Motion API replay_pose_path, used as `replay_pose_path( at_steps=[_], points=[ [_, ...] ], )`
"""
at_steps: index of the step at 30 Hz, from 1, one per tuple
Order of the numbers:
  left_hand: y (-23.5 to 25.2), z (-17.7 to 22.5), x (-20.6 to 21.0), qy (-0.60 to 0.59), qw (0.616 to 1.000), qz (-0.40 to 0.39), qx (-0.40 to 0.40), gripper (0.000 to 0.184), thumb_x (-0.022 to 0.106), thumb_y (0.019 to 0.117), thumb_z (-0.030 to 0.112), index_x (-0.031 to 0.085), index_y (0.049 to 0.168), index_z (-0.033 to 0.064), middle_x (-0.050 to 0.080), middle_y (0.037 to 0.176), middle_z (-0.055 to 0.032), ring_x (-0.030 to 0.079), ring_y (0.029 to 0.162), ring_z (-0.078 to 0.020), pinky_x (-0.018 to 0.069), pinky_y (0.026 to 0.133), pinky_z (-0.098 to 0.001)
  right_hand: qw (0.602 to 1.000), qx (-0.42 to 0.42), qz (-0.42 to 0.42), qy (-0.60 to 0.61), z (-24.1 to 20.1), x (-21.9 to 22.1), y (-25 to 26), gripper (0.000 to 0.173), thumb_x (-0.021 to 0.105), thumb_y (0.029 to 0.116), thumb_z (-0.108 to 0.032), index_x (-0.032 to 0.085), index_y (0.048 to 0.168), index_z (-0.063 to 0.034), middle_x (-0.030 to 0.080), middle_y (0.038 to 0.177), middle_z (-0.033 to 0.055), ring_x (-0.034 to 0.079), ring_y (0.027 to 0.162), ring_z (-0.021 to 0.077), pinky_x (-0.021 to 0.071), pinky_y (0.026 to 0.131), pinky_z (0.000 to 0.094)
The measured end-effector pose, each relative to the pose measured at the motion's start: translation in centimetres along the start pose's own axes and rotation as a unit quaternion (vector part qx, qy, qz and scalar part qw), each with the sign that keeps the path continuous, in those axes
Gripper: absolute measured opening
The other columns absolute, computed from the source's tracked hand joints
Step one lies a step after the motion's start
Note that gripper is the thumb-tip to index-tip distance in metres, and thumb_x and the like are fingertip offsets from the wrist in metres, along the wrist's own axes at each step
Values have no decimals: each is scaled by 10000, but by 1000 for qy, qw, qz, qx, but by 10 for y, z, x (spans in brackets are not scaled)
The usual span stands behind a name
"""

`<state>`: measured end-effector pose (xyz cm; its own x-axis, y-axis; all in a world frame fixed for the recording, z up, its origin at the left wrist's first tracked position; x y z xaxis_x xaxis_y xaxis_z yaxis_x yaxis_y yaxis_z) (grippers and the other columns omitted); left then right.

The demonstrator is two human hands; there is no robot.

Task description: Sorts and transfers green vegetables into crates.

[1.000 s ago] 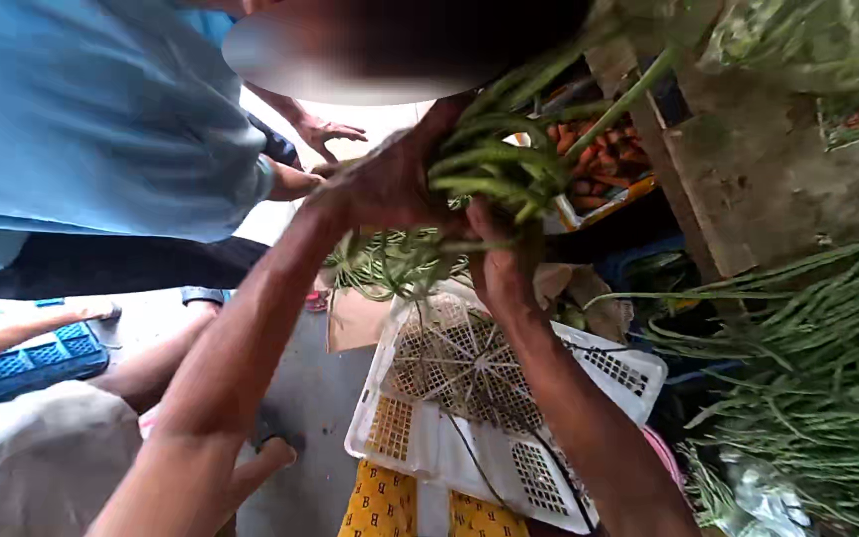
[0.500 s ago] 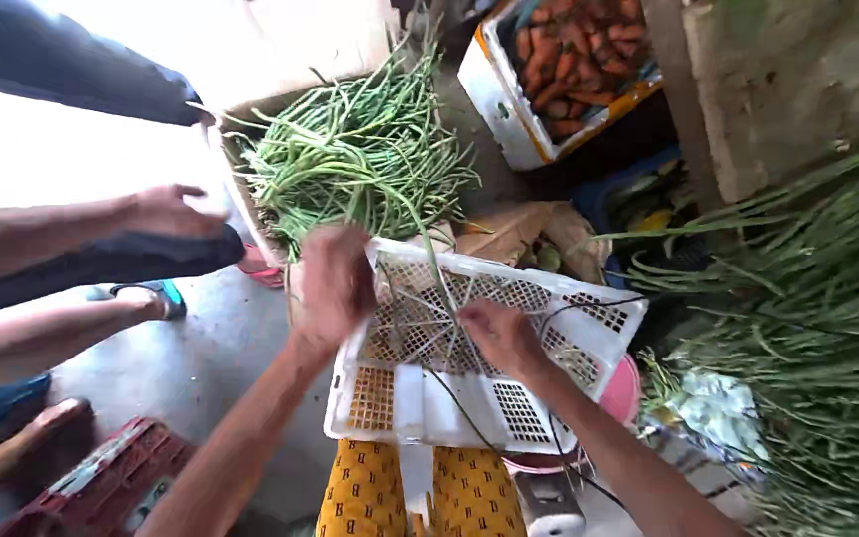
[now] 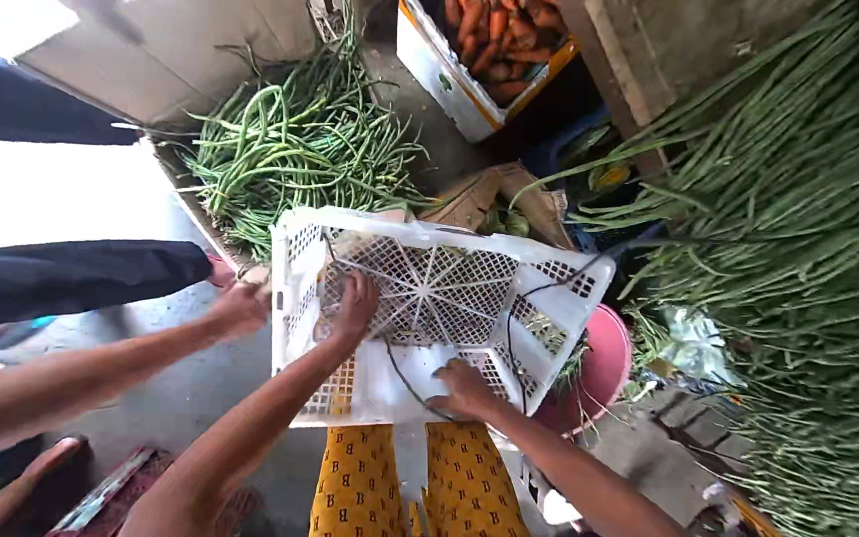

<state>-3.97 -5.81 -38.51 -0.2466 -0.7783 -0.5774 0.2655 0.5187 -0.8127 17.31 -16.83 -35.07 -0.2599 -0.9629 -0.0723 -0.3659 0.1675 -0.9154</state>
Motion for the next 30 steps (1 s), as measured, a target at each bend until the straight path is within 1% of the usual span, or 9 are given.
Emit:
replay_pose_path(
  at_steps=[4,7,10,12,13,16,21,25,30],
  points=[
    [-30,-36,-49,-55,996,65,11,339,434,1014,-102,555,1329,-131,531,1381,-344,452,1358,-517,286,1137,-697,990,-125,57,40,-39,15,-7,252,641,972,-157,753,1138,-3,643,1334,227,532,1344,398,424,1111,549],
    [-75,-39,-62,-87,977,196,-14,328,475,1042,24,594,1336,-62,538,1391,-341,473,1346,-532,336,1112,-677,993,-112,21,13,-45,27,0,348,576,1035,-271,688,1230,-5,612,1381,203,508,1367,379,364,1121,606],
    [-115,-68,-36,-166,901,363,-168,536,600,1011,241,528,1429,-85,409,1495,-415,329,1416,-631,176,1134,-795,986,-159,57,-8,-53,26,12,413,648,998,-306,657,1281,-5,617,1356,225,508,1354,404,293,1142,656],
    [-126,-103,15,-305,837,314,-329,848,685,954,328,280,1556,-109,297,1578,-385,313,1463,-550,213,1165,-726,973,-207,98,1,-63,26,5,317,639,989,-170,673,1225,39,661,1252,259,582,1260,420,384,1107,589],
    [-126,-112,46,-392,803,249,-373,935,711,947,366,197,1586,-83,344,1564,-360,408,1420,-511,328,1132,-683,970,-219,108,8,-67,26,-4,280,604,997,-105,676,1208,65,672,1222,274,604,1235,425,424,1096,549],
    [-133,-108,99,-543,746,137,-361,841,759,927,357,344,1534,-52,556,1380,-341,553,1284,-490,425,1075,-648,979,-178,100,2,-64,19,-31,282,522,1015,-37,663,1233,75,666,1243,272,583,1270,407,407,1136,475],
    [-169,-36,74,-540,767,119,-325,512,665,1001,282,566,1368,-61,617,1303,-311,592,1236,-462,444,1055,-626,992,-57,116,-8,0,5,-77,351,455,1065,-87,585,1370,28,611,1370,251,572,1301,403,376,1139,553],
    [-182,23,31,-613,717,154,-294,552,559,1031,97,349,1518,-58,596,1323,-322,614,1216,-433,476,1044,-568,970,39,214,106,28,-14,-114,411,401,1099,-151,471,1463,27,657,1248,281,648,1170,427,487,1032,561],
    [-195,68,9,-625,703,154,-302,568,608,1012,120,373,1500,-52,647,1223,-307,651,1140,-425,497,997,-574,881,117,390,239,47,-47,-145,443,397,1098,-126,389,1507,44,664,1208,286,668,1109,430,509,986,561]
  ],
)
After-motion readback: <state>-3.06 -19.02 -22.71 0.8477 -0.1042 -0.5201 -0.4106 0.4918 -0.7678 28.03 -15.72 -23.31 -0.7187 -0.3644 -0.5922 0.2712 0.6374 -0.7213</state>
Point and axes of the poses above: each hand's wrist, its own y-axis towards the middle knuckle, its own x-axis out of the palm, z = x × y, the point moved 5 cm from there along y, towards the middle knuckle
